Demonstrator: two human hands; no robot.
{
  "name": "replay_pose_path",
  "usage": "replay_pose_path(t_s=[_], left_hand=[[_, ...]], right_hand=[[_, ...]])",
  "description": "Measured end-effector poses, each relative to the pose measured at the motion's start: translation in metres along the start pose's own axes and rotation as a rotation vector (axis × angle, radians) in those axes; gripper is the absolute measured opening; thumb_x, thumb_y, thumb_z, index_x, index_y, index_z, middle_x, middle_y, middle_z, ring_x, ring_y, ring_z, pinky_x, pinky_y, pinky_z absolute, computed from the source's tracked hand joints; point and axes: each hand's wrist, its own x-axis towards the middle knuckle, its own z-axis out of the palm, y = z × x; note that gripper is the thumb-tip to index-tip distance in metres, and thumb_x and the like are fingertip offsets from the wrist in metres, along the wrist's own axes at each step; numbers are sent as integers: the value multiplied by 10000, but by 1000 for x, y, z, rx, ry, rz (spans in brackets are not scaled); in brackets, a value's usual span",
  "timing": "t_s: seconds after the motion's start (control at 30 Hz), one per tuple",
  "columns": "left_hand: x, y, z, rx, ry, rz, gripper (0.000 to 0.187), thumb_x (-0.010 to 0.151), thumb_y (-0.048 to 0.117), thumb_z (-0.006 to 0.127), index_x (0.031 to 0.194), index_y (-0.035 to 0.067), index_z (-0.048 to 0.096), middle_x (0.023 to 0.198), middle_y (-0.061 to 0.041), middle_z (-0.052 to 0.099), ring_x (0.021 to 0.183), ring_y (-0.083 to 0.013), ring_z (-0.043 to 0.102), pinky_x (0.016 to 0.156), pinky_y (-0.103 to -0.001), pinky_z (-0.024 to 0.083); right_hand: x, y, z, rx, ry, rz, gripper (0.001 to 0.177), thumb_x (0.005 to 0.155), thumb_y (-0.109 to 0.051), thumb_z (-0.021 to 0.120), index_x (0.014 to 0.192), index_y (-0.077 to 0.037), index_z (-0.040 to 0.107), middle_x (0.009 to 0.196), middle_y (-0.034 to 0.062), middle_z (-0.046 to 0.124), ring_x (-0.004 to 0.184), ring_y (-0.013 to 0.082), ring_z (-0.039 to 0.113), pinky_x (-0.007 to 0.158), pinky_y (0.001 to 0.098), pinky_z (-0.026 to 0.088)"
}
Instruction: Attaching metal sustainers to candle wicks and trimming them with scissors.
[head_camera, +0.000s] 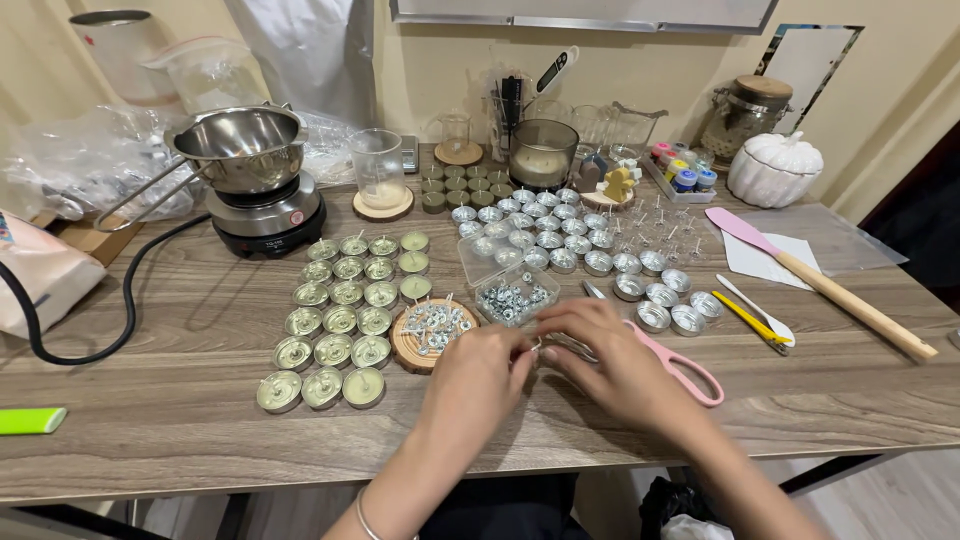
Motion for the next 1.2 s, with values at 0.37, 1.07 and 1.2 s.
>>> replay_pose_path(t_s=[0.37,1.07,1.2], left_hand=[[-2,-5,-10,-81,50,-7,144,840,158,772,909,35,799,869,-151,779,715,-278,765,704,-386,607],[0,-11,-2,15,179,420,138,915,51,688,1026,-26,712,942,-158,707,861,-320,715,749,-407,583],[3,-8,0,-70,161,373,138,947,73,670,1036,-24,709,977,-145,711,887,-295,727,776,-383,604]], right_hand=[[-2,6,22,335,-93,173,149,930,-122,668,1037,-18,671,1025,98,734,981,247,709,869,362,545],[-1,20,7,530,-143,444,193,933,-216,691,995,-37,730,806,-11,629,680,60,522,572,250,417],[-1,17,2,691,-212,598,196,932,-223,683,1003,-48,738,753,-21,603,624,55,505,532,251,405]])
